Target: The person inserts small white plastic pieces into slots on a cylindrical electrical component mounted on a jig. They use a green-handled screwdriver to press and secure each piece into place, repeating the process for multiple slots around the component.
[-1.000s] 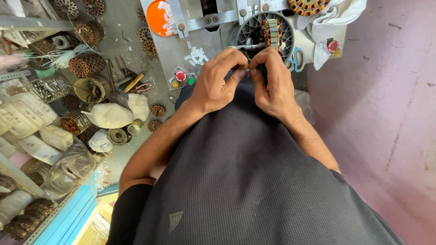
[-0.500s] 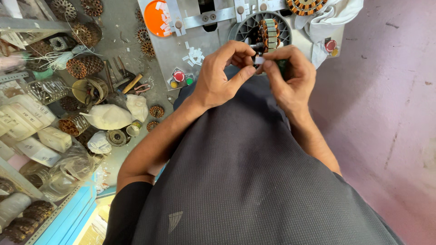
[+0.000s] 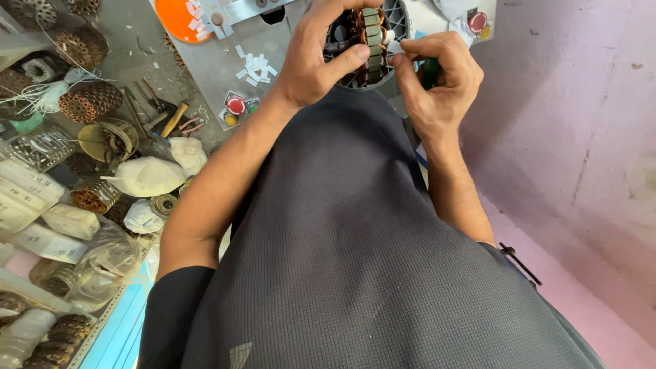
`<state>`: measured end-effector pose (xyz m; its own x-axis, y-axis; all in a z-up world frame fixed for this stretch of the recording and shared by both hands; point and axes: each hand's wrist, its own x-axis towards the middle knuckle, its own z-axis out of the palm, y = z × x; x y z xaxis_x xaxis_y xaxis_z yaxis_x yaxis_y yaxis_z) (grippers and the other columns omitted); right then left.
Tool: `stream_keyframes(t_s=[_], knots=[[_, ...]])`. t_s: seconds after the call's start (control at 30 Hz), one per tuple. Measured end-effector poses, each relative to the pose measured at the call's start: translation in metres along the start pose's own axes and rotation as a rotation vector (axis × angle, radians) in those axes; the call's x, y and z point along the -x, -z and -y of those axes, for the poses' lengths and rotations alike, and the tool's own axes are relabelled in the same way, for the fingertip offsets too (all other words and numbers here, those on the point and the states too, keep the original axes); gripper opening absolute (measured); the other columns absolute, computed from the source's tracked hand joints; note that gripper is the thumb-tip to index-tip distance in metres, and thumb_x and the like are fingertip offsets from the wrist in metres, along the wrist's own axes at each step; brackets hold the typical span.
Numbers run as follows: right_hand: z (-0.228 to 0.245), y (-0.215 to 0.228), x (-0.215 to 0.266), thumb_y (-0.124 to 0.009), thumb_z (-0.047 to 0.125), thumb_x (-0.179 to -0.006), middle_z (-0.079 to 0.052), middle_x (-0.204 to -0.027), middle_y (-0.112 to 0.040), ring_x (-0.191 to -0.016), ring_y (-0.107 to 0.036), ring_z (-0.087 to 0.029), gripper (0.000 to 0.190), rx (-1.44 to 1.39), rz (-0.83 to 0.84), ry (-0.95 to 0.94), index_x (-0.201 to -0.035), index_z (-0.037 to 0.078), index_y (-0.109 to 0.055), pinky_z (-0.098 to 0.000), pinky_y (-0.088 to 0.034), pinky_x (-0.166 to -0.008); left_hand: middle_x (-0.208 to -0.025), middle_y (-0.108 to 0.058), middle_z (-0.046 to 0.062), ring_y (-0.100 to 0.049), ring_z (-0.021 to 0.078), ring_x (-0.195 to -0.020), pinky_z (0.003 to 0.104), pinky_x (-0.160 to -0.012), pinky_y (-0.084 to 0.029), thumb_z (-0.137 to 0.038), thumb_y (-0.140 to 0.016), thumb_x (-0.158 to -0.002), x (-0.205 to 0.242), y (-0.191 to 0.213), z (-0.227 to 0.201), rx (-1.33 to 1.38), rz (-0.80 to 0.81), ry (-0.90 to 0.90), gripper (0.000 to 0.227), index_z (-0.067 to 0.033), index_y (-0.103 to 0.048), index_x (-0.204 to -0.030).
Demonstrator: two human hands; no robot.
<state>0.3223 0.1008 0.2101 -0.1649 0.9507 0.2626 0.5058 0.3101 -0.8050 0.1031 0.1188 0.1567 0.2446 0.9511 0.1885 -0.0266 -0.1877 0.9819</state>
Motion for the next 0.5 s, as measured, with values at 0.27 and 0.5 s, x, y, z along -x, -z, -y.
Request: stream_keyframes(t_s=[0.27,0.5], knots=[[0.003,-0.009,0.003,-0.082,-0.012,-0.094,-0.009,-0.098,-0.069,-0.081,-0.067,-0.017,0.020,-0.076,0.040,0.021,-0.105,-0.001,-0.071,-0.0266,-0.050,-0.071,-0.136,-0.071,0.009,-0.066,0.0184,-0.126,0.033,-0.115,-0.051,-0.012,-0.072,-0.101,0.002,0.018,0.028,0.130,0.211,0.034,0.045,-0.0077,-0.063,-0.144],[0.007,-0.011,-0.002,-0.085,-0.010,-0.091,-0.008,-0.094,-0.068,-0.078,-0.063,-0.015,0.021,0.086,0.051,0.062,-0.103,0.001,-0.072,-0.0267,-0.047,-0.063,-0.137,-0.070,0.007,-0.063,0.0164,-0.126,0.031,-0.115,-0.047,-0.004,-0.073,-0.106,0.005,0.018,0.040,0.283,0.257,0.073,0.041,-0.0080,-0.064,-0.146]])
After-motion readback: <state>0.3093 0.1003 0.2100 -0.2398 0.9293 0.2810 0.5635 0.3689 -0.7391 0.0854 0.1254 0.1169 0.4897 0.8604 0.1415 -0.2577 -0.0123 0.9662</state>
